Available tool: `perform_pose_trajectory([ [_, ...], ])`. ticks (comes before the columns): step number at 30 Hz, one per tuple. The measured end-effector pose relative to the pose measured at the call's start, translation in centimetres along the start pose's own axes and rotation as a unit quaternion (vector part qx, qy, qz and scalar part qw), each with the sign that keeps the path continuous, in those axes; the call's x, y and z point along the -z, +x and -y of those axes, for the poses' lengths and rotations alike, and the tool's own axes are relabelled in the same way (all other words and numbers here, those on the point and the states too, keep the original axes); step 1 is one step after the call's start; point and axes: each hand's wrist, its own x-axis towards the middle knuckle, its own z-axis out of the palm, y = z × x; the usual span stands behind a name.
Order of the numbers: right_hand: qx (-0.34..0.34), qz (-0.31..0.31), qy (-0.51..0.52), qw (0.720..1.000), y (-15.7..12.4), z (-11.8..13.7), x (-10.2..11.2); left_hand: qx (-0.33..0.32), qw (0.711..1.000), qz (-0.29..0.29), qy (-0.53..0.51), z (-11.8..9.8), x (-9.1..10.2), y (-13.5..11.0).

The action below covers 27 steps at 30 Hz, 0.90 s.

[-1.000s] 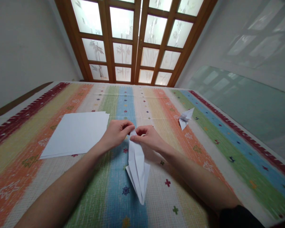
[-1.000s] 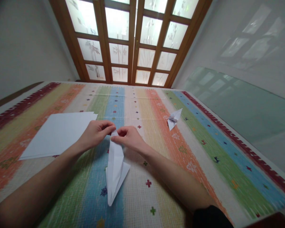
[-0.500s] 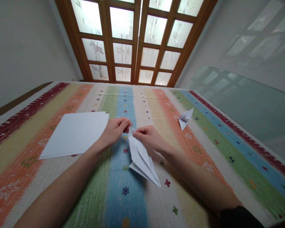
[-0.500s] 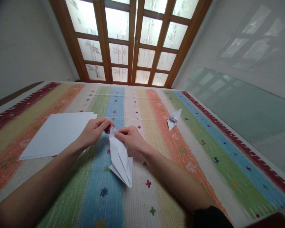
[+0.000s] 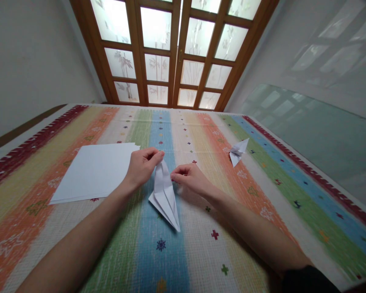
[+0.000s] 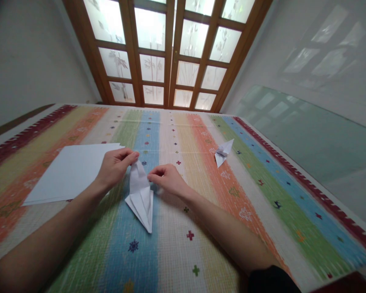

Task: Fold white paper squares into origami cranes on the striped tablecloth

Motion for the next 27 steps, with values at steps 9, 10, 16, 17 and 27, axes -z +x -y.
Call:
perform_pose_trajectory([
  [9, 0.076, 0.0, 0.057, 0.995, 0.4, 0.3, -0.6, -0.038, 0.997, 0.05, -0.036, 0.0, -0.9, -0.4],
  [10, 0.076, -0.005, 0.052, 0.996, 0.4, 0.2, -0.7, -0.049, 0.997, 0.049, -0.033, 0.0, -0.9, -0.4],
  [16, 0.082, -0.072, 0.015, 0.994, 0.5, -0.2, -0.7, -0.061, 0.996, 0.055, 0.023, 0.6, -0.7, -0.5],
  [17, 0.084, -0.087, 0.011, 0.993, 0.5, -0.2, -0.6, -0.06, 0.995, 0.066, 0.034, 0.7, -0.7, -0.5],
  [27, 0.078, -0.125, -0.007, 0.989, 0.6, 0.2, -0.1, -0.05, 0.991, 0.121, 0.034, 1.2, -0.5, -0.3],
])
